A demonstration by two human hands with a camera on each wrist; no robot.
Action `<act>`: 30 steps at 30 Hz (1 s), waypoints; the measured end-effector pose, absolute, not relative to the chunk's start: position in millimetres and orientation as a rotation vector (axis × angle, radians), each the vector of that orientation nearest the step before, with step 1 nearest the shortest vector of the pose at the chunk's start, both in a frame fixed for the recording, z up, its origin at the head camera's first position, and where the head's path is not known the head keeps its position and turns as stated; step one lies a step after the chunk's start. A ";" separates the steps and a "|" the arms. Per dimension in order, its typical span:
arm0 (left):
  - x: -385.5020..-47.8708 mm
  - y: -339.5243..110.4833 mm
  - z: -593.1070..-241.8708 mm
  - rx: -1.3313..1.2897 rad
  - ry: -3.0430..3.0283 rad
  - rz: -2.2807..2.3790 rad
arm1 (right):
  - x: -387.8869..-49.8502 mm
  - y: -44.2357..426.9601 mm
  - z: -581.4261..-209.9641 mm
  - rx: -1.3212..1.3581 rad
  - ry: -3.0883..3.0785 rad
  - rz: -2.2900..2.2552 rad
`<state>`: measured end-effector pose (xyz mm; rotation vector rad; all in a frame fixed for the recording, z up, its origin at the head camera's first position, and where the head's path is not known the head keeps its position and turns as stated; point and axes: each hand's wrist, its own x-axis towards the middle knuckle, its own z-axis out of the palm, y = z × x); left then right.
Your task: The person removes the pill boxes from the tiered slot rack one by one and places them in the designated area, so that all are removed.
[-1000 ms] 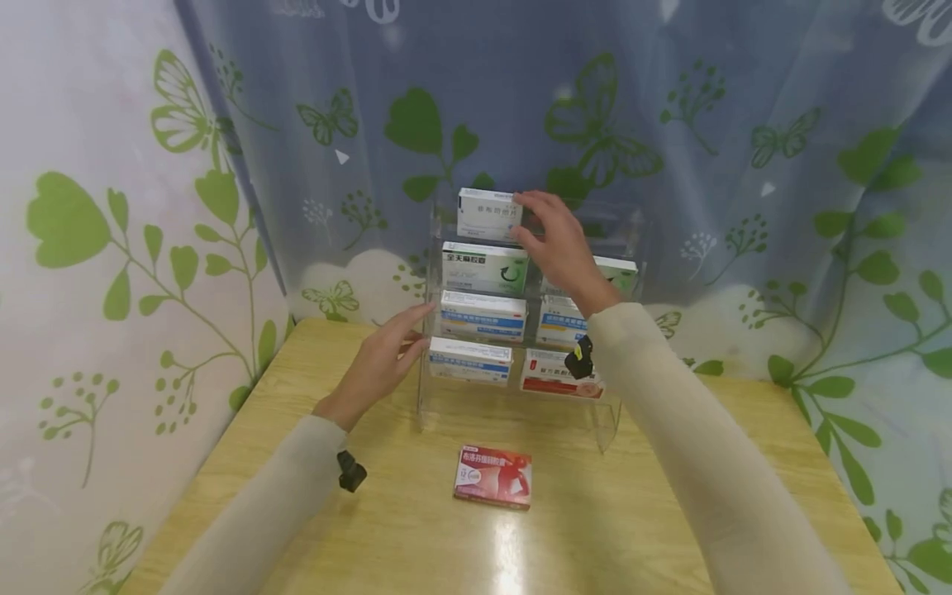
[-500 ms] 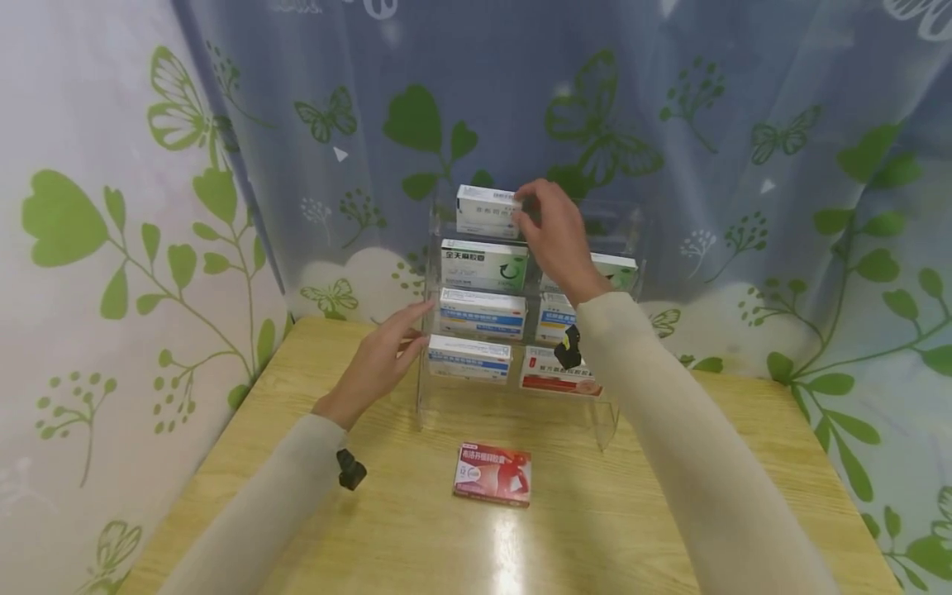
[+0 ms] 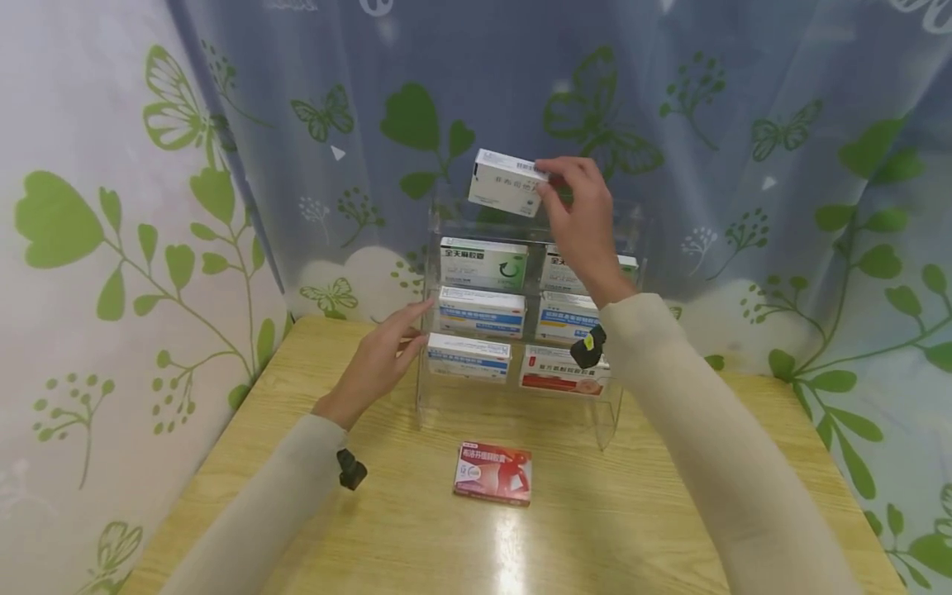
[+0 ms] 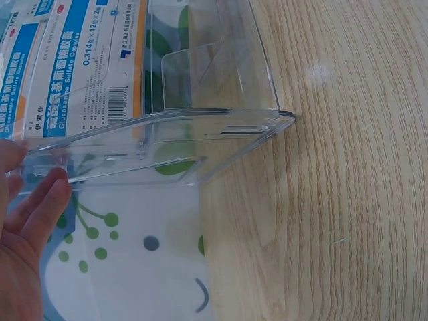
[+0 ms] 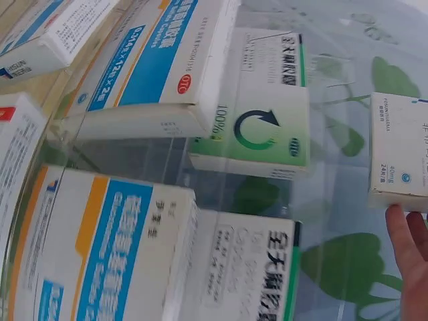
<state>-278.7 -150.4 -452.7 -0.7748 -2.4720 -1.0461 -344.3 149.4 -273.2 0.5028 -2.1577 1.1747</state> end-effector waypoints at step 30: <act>-260.8 -124.3 -446.3 -0.541 -2.455 -0.909 | -218.6 261.6 -380.7 0.514 -2.623 1.272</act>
